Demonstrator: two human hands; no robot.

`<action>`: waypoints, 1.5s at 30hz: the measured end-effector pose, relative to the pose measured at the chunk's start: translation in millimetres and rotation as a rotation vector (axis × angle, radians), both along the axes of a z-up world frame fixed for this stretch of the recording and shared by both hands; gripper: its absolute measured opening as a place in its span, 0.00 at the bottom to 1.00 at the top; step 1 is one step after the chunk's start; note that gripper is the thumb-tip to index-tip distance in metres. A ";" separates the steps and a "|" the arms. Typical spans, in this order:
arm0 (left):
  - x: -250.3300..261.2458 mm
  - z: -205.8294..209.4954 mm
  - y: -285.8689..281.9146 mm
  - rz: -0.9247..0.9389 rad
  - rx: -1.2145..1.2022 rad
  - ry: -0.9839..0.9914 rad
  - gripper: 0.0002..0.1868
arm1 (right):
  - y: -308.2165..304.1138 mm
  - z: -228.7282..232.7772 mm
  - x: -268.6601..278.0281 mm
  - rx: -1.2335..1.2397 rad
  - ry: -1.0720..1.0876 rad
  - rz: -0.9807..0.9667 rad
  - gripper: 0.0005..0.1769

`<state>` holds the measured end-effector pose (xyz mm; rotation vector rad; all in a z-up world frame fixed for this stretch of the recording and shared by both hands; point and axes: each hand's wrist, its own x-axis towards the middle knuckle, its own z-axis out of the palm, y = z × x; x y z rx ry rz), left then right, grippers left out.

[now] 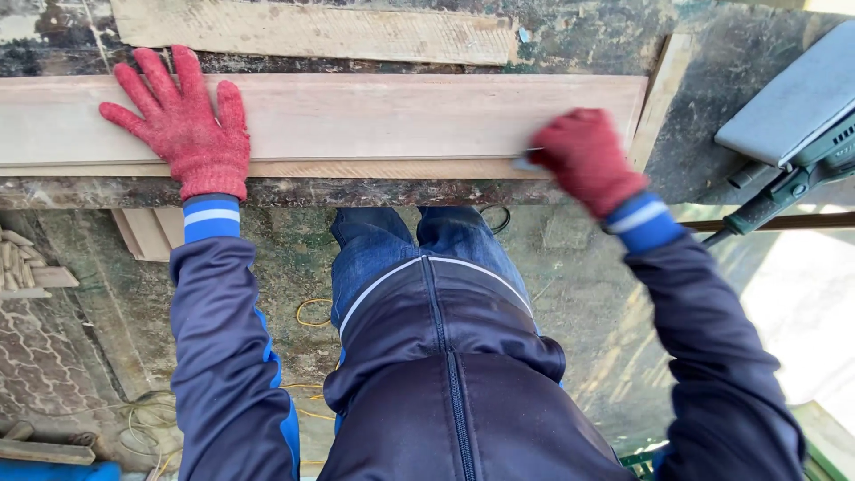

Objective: Sanding a wooden plank using an orbital sander and manual sandpaper.

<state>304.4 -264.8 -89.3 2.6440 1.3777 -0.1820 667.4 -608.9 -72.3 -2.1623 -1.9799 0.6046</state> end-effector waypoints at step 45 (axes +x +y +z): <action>158.2 -47.9 -137.2 -0.571 0.162 -0.439 0.26 | -74.4 -11.8 13.9 -0.127 -0.261 -0.274 0.14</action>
